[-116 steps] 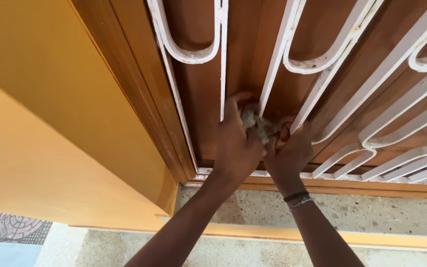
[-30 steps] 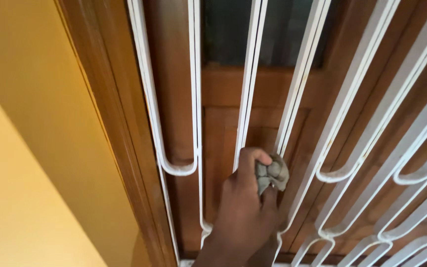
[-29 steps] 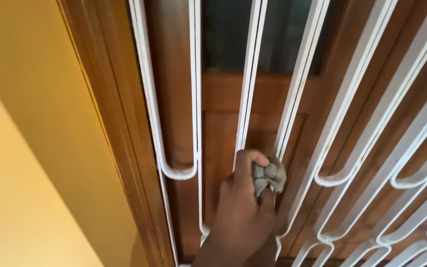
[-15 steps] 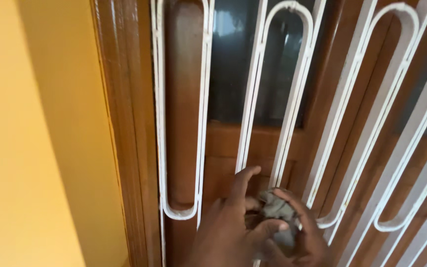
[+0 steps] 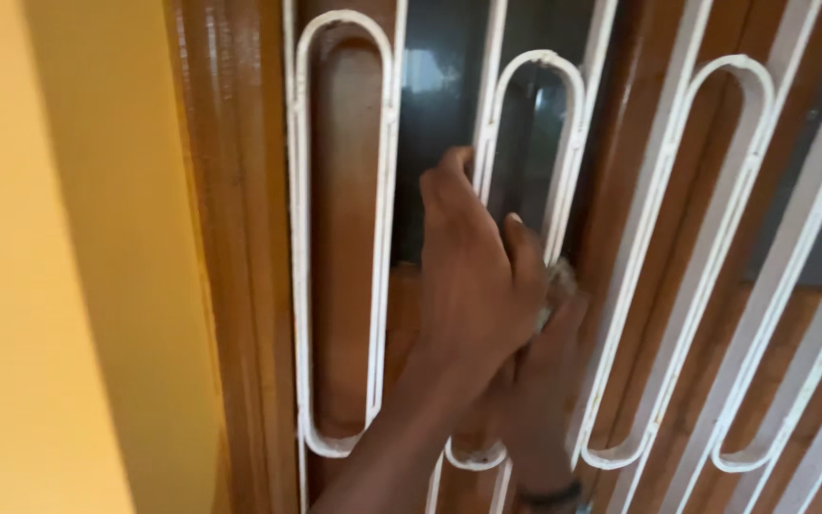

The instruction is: The person wipes the white vertical bars of a security grill on a wooden door using a cloth.

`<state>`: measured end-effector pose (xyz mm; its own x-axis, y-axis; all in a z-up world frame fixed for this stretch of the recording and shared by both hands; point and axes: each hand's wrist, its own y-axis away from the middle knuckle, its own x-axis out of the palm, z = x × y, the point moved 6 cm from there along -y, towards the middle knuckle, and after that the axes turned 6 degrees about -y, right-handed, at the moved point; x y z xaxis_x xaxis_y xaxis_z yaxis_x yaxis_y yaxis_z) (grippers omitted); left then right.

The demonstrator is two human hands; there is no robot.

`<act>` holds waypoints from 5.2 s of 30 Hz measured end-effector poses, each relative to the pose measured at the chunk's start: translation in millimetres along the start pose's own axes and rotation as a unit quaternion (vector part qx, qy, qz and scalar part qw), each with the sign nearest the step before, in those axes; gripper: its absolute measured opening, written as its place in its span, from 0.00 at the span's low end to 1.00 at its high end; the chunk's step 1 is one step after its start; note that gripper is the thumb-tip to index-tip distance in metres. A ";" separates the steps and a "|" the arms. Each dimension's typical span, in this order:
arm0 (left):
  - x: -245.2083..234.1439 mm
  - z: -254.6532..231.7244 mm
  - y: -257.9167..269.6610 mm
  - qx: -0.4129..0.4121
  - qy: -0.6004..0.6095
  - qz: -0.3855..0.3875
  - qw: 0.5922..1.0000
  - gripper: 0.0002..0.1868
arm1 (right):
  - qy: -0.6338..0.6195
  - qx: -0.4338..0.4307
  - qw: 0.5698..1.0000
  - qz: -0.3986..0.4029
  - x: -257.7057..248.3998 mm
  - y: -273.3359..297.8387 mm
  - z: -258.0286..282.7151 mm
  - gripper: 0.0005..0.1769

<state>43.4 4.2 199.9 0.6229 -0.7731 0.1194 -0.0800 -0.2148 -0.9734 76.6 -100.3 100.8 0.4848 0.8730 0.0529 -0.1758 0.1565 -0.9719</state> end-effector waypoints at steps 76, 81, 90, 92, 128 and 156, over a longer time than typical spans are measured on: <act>52.8 78.8 8.7 -0.229 0.183 0.075 0.953 0.35 | -0.289 0.347 0.892 0.006 5.7 -114.4 -59.9 0.37; 53.6 79.9 8.5 -0.281 0.239 0.113 0.923 0.32 | -0.339 0.230 0.912 -0.026 16.4 -197.8 -47.2 0.36; 60.3 89.1 15.0 -0.276 0.306 0.118 0.903 0.34 | -0.201 0.323 0.925 0.009 2.6 -83.0 -51.4 0.41; 61.9 90.6 16.8 -0.313 0.316 0.121 0.887 0.34 | -0.200 0.362 0.911 0.004 -0.3 -49.2 -56.8 0.40; 51.3 80.4 11.3 -0.242 0.178 0.088 0.950 0.34 | -0.285 0.233 0.930 0.004 5.1 -165.5 -26.2 0.27; 46.7 73.2 12.6 -0.267 0.174 0.121 0.940 0.34 | -0.118 0.172 0.977 0.047 -4.1 -80.5 -28.0 0.11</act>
<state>128.5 9.1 178.9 0.2516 -0.9663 0.0542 -0.6234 -0.2046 -0.7546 112.7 -129.3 172.4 0.2492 0.9668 0.0571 -0.5069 0.1804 -0.8429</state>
